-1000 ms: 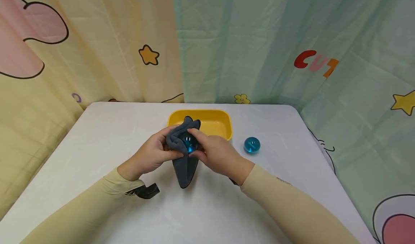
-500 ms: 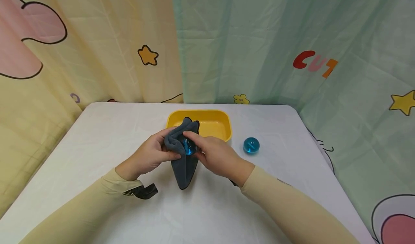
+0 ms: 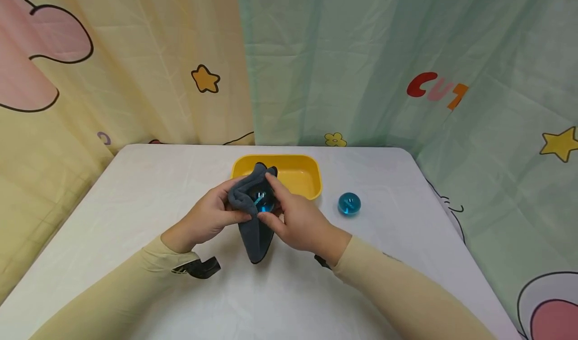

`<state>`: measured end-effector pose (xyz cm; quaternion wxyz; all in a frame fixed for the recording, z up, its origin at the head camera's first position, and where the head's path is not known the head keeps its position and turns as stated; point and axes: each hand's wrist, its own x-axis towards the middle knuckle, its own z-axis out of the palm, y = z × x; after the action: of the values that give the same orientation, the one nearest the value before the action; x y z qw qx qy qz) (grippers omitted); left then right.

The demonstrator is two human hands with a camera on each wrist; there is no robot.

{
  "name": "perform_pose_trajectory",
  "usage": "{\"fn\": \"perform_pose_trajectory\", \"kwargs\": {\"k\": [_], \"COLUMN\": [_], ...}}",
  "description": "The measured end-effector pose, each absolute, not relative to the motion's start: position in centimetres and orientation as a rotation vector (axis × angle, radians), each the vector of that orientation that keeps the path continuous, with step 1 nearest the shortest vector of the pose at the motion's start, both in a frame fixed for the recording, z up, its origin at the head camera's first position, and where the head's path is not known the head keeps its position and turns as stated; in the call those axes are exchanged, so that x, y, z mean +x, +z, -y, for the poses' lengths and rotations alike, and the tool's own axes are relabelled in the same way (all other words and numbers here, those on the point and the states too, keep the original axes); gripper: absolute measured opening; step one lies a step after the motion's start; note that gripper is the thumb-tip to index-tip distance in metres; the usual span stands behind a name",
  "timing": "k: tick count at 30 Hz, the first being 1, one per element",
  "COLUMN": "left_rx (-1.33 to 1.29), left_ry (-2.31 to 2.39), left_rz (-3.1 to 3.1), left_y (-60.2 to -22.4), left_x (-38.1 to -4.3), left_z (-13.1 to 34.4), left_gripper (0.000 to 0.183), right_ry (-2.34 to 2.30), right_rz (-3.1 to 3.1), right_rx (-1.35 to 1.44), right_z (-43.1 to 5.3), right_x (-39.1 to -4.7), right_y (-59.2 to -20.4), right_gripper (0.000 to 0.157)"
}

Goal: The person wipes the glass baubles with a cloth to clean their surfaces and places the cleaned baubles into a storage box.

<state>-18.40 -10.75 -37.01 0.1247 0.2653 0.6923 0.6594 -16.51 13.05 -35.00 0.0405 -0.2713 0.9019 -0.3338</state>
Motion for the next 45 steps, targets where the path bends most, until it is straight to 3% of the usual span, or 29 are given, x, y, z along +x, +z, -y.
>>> {"fn": "perform_pose_trajectory", "kwargs": {"k": [3,11,19,22,29,35,45], "left_rx": [0.769,0.769,0.797,0.785,0.785,0.764,0.781], "left_ry": [1.942,1.960,1.917,1.918,1.924,1.938,1.966], "left_rz": [-1.996,-1.935,-1.982,-1.979,-2.000,-1.971,-1.929], "left_y": [-36.84,-36.79,-36.75,-36.88,-36.83,-36.64,-36.57], "left_x": [-18.39,-18.17,-18.13,-18.17,-18.35,-18.33,-18.29], "left_z": [10.97,10.86,10.58,10.54,10.61,10.64,10.56], "left_gripper": [0.072,0.073,0.074,0.074,0.072,0.072,0.074], "right_ry": [-0.878,-0.462,-1.009,-1.032,-0.861,-0.620,-1.165], "right_rz": [-2.817,-3.052,-2.732,-2.721,-2.815,-2.937,-2.690], "right_rx": [-0.940,-1.230,-0.704,-0.695,-0.910,-1.014,-0.637], "right_z": [-12.98,-13.82,-13.25,-13.13,-13.06,-13.29,-13.01], "right_x": [-16.34,-16.76,-16.94,-16.75,-16.46,-16.56,-16.53], "right_y": [-34.78,-34.88,-34.81,-34.88,-34.67,-34.60,-34.52], "right_gripper": [0.084,0.073,0.064,0.064,0.081,0.075,0.064]}}
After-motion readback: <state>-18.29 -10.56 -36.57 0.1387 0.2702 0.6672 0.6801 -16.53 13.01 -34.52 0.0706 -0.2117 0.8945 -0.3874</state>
